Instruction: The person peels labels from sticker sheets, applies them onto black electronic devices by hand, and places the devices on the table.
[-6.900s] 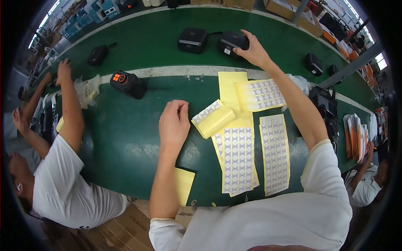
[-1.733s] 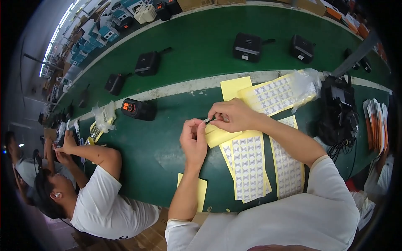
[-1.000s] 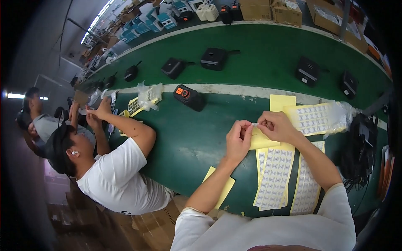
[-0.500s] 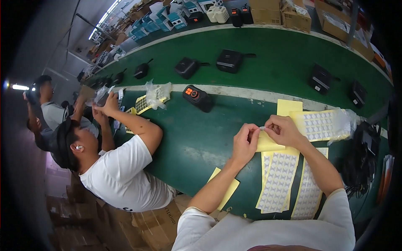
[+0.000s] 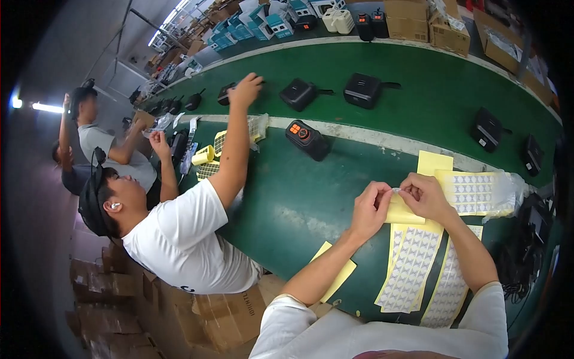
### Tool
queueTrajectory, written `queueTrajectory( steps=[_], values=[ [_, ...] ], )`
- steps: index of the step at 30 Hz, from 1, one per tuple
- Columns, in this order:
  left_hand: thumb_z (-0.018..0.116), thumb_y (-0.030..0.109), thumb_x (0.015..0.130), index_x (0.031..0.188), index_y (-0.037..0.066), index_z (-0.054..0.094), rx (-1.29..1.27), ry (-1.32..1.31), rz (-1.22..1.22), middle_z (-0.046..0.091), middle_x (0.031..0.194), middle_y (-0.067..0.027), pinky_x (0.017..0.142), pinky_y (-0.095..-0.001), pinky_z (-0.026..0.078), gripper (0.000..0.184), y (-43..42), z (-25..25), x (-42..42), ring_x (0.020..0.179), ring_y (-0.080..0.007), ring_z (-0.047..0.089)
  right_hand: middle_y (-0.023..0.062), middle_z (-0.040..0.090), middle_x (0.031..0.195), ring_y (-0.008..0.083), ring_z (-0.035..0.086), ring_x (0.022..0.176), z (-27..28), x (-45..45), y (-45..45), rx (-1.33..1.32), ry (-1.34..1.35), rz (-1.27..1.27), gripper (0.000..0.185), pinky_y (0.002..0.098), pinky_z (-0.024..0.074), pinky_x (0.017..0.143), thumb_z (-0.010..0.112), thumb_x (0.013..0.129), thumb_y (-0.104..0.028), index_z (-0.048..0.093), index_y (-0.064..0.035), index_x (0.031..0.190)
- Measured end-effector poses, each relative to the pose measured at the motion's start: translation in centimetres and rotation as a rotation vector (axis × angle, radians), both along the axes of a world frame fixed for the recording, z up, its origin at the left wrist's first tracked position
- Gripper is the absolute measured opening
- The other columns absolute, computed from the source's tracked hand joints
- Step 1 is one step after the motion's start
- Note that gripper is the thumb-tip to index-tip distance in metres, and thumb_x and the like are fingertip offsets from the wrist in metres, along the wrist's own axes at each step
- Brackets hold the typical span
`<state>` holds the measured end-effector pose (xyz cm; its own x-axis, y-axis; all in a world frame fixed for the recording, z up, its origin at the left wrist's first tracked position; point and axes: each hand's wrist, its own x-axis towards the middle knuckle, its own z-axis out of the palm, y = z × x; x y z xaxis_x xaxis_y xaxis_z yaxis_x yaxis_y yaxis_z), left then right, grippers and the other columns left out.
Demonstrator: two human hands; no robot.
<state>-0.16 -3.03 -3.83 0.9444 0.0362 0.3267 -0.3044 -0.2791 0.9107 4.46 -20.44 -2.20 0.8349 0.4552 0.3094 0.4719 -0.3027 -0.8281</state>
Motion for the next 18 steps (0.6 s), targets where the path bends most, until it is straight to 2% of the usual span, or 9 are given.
queueTrajectory(
  steps=[9, 12, 14, 15, 17, 18],
  values=[
    [0.061, 0.002, 0.088, 0.091, 0.0, 0.057, -0.006, -0.006, 0.022, 0.057, 0.075, -0.0041, 0.055, -0.0225, 0.043, 0.005, 0.2, 0.2, -0.1, 0.063, -0.0079, 0.052, 0.0029, 0.057, 0.065, 0.0092, 0.049, 0.051, -0.1, 0.0, 0.2, 0.028, 0.046, -0.012, 0.009, 0.0242, 0.0389, 0.046, 0.069, 0.078, -0.005, 0.061, -0.0039, 0.081],
    [0.06, 0.002, 0.089, 0.092, 0.0, 0.058, -0.029, -0.032, 0.055, 0.057, 0.077, -0.0023, 0.057, -0.0213, 0.044, 0.004, 0.1, -1.1, 0.1, 0.064, -0.0062, 0.053, 0.0026, 0.056, 0.065, 0.0089, 0.05, 0.051, 0.4, 0.0, -0.1, -0.023, 0.084, -0.029, 0.012, 0.0227, 0.0386, 0.047, 0.068, 0.079, -0.004, 0.061, -0.004, 0.088],
    [0.059, 0.003, 0.09, 0.094, 0.001, 0.057, -0.055, 0.001, 0.064, 0.058, 0.079, -0.0006, 0.059, -0.0202, 0.044, 0.004, 0.3, -1.4, 0.1, 0.067, -0.0046, 0.052, 0.0006, 0.055, 0.065, 0.0069, 0.049, 0.052, 0.6, -0.1, 0.0, 0.049, 0.127, -0.014, 0.015, 0.0212, 0.0378, 0.047, 0.066, 0.082, -0.004, 0.059, -0.0039, 0.095],
    [0.059, 0.003, 0.09, 0.093, 0.001, 0.057, -0.11, 0.022, 0.072, 0.059, 0.076, -0.0021, 0.058, -0.022, 0.044, 0.005, 0.3, -1.7, 0.2, 0.066, -0.0063, 0.053, 0.0006, 0.055, 0.065, 0.0069, 0.049, 0.052, 0.3, -0.1, -0.2, 0.024, 0.134, -0.044, 0.015, 0.0212, 0.0378, 0.047, 0.066, 0.082, -0.004, 0.059, -0.0039, 0.095],
    [0.06, 0.004, 0.089, 0.093, 0.001, 0.058, -0.205, 0.046, 0.086, 0.059, 0.075, -0.002, 0.058, -0.0225, 0.044, 0.005, 0.1, -1.2, 0.3, 0.065, -0.0067, 0.052, -0.0007, 0.056, 0.07, 0.0043, 0.049, 0.056, -0.6, 0.2, -0.5, 0.201, 0.12, -0.066, 0.017, 0.0195, 0.0383, 0.051, 0.064, 0.086, -0.005, 0.057, -0.0038, 0.101],
    [0.059, 0.004, 0.09, 0.093, 0.001, 0.057, -0.211, 0.054, 0.079, 0.057, 0.075, -0.0004, 0.058, -0.0206, 0.043, 0.005, 0.2, -1.6, 0.5, 0.065, -0.0053, 0.051, -0.0007, 0.056, 0.07, 0.0043, 0.049, 0.056, -0.9, 0.6, -0.5, 0.178, 0.114, -0.091, 0.017, 0.0195, 0.0383, 0.051, 0.064, 0.086, -0.005, 0.057, -0.0038, 0.101]
  ],
)
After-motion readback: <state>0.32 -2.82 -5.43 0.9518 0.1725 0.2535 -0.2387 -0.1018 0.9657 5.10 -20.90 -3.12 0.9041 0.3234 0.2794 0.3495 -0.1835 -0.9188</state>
